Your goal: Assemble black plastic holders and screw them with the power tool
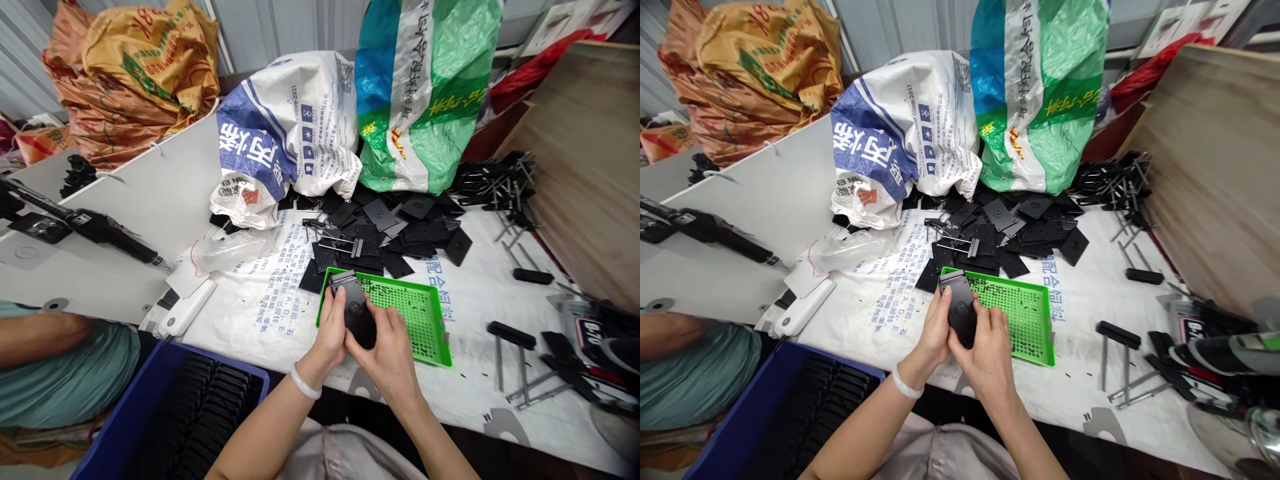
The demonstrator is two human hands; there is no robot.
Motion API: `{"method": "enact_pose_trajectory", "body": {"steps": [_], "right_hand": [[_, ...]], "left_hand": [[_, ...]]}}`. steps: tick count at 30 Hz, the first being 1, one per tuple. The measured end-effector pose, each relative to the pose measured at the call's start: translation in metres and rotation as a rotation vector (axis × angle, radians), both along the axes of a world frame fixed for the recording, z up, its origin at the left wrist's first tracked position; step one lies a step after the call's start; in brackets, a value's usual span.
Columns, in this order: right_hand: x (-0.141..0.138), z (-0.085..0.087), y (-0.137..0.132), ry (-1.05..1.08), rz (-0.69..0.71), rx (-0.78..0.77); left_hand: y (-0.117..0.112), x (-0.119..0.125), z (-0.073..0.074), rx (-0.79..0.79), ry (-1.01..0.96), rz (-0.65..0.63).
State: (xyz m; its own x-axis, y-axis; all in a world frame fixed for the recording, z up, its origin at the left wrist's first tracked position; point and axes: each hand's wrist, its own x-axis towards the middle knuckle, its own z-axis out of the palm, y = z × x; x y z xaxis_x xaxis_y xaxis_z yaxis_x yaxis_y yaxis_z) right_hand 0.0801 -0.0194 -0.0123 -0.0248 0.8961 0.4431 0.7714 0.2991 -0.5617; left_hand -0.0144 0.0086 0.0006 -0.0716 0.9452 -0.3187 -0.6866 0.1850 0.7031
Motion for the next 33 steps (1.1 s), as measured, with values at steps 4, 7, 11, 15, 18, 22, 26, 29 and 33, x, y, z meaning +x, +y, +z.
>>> {"method": "enact_pose_trajectory", "body": {"steps": [4, 7, 11, 15, 18, 22, 26, 29, 33], "right_hand": [[-0.003, -0.002, -0.001, -0.042, -0.011, 0.005], [-0.005, -0.005, -0.002, -0.028, -0.010, -0.005], [-0.006, -0.005, -0.002, 0.011, 0.019, 0.008], [-0.005, -0.003, -0.001, -0.007, 0.039, -0.010], [-0.001, 0.002, 0.000, -0.022, 0.099, -0.044], [0.014, 0.009, 0.002, 0.129, 0.197, -0.127], [0.033, 0.012, 0.008, 0.466, 0.196, -0.402], [0.037, 0.010, 0.011, 0.684, 0.357, -0.625], [0.027, 0.001, 0.009, 0.861, 0.285, -0.560]], "left_hand": [[0.001, -0.002, 0.001, -0.001, 0.024, -0.005], [0.001, -0.004, 0.000, -0.022, 0.030, -0.007], [0.001, -0.005, -0.001, 0.011, 0.027, -0.019], [0.001, -0.005, -0.003, -0.006, 0.018, -0.016], [0.000, -0.006, -0.002, 0.033, 0.037, -0.051], [0.000, -0.008, 0.004, 0.046, 0.047, -0.035], [-0.003, -0.009, 0.009, 0.031, 0.007, -0.087], [-0.006, -0.006, 0.013, 0.076, 0.019, -0.117], [-0.009, 0.001, 0.016, 0.117, 0.066, -0.097]]}}
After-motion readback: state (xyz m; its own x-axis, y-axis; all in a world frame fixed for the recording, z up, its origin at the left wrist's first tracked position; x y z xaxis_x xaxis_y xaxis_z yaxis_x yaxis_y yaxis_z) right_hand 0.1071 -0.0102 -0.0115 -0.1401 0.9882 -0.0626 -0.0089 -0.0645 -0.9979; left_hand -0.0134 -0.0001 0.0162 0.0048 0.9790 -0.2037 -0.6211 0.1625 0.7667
